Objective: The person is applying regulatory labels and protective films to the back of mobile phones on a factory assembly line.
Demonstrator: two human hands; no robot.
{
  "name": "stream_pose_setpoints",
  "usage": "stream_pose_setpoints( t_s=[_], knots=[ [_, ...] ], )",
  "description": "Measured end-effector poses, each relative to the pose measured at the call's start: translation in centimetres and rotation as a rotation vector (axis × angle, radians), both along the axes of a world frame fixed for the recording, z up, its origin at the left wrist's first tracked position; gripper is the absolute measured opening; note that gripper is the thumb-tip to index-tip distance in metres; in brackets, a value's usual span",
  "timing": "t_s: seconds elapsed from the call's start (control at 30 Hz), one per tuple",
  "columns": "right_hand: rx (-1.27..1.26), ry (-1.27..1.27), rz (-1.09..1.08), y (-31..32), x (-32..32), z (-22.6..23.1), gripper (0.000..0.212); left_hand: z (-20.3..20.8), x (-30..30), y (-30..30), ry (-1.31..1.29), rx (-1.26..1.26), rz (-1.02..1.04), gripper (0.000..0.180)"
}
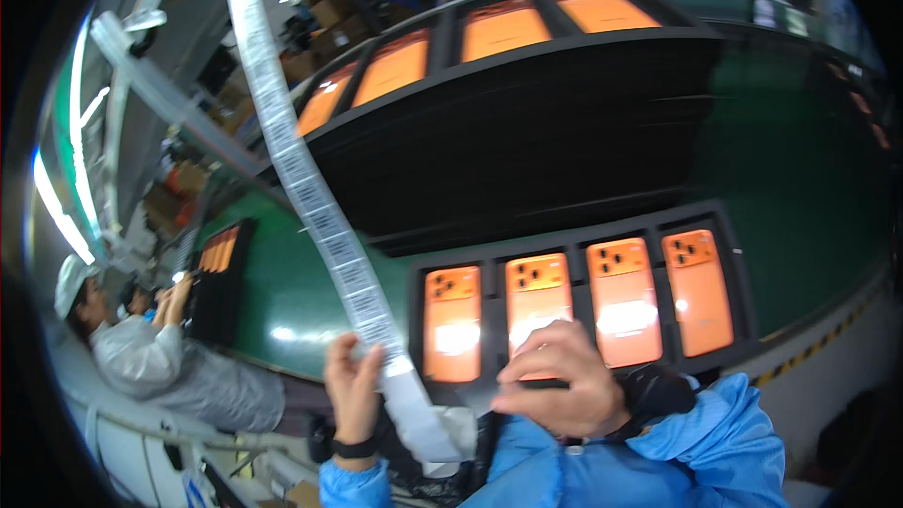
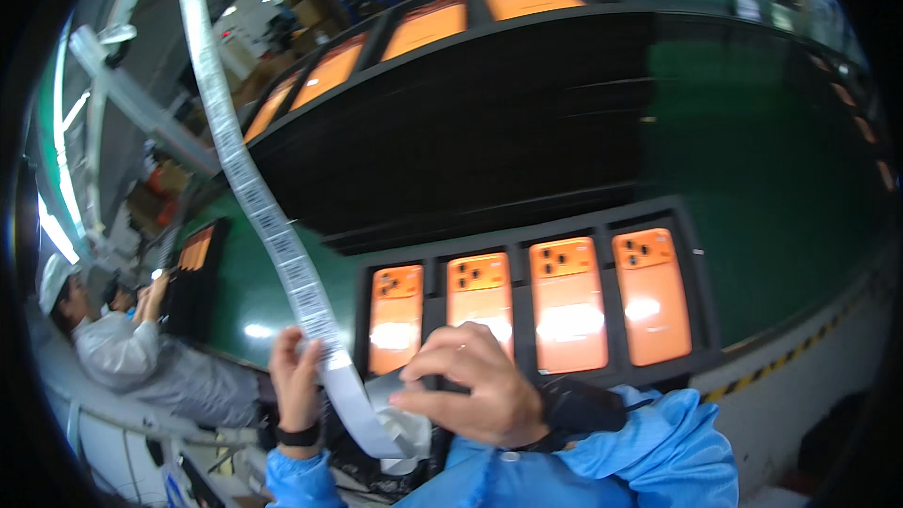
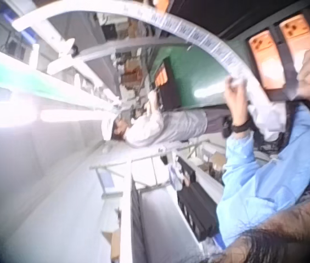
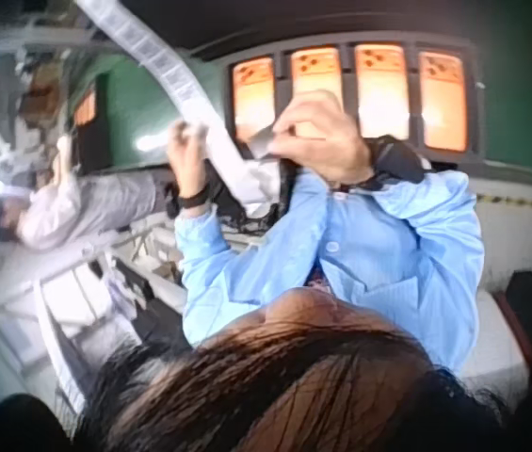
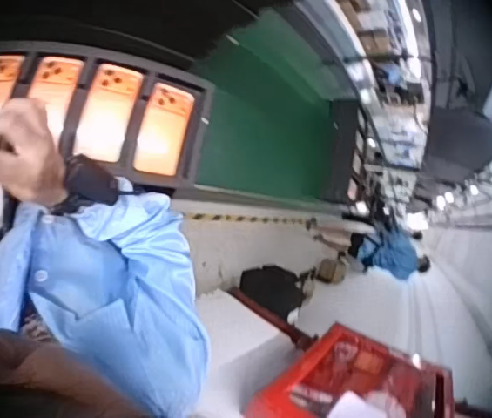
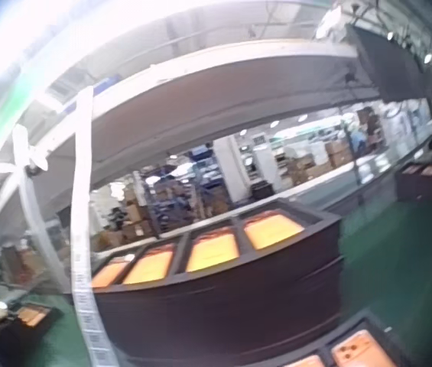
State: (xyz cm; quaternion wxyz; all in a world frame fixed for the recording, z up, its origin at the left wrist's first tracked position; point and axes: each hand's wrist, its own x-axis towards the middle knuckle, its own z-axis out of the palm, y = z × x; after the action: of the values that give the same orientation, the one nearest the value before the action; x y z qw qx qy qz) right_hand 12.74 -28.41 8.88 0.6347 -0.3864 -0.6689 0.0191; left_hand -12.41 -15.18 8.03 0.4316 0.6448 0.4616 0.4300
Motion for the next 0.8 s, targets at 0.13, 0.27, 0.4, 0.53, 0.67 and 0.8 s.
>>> stream_pose_setpoints(
  t_s=[0.13,0.27,0.4,0.53,0.67,0.8],
  knots=[
    [-0.171,-0.166,-0.246,-3.9,9.0,-0.2,0.027,3.4,3.6,-2.1,0.566,0.742,0.169,0.073],
    [-0.344,-0.076,-0.544,-9.3,14.2,-0.2,0.039,4.3,15.0,-4.7,0.37,0.651,-0.682,0.042],
    [-0.411,-0.075,-0.59,-11.8,17.1,-0.6,0.026,0.7,24.7,-7.2,0.293,0.698,-1.131,0.03],
    [-0.416,0.022,-0.529,-12.2,19.2,-1.8,0.013,-2.0,28.6,-8.9,0.463,0.647,-1.353,0.025],
    [-0.442,0.057,-0.485,-12.4,20.8,-3.1,0.013,-1.4,30.3,-9.4,0.659,0.59,-1.485,0.028],
    [-0.441,0.115,-0.408,-11.3,21.5,-4.3,0.012,-1.0,31.2,-10.3,0.857,0.684,-1.479,0.029]
  ],
)
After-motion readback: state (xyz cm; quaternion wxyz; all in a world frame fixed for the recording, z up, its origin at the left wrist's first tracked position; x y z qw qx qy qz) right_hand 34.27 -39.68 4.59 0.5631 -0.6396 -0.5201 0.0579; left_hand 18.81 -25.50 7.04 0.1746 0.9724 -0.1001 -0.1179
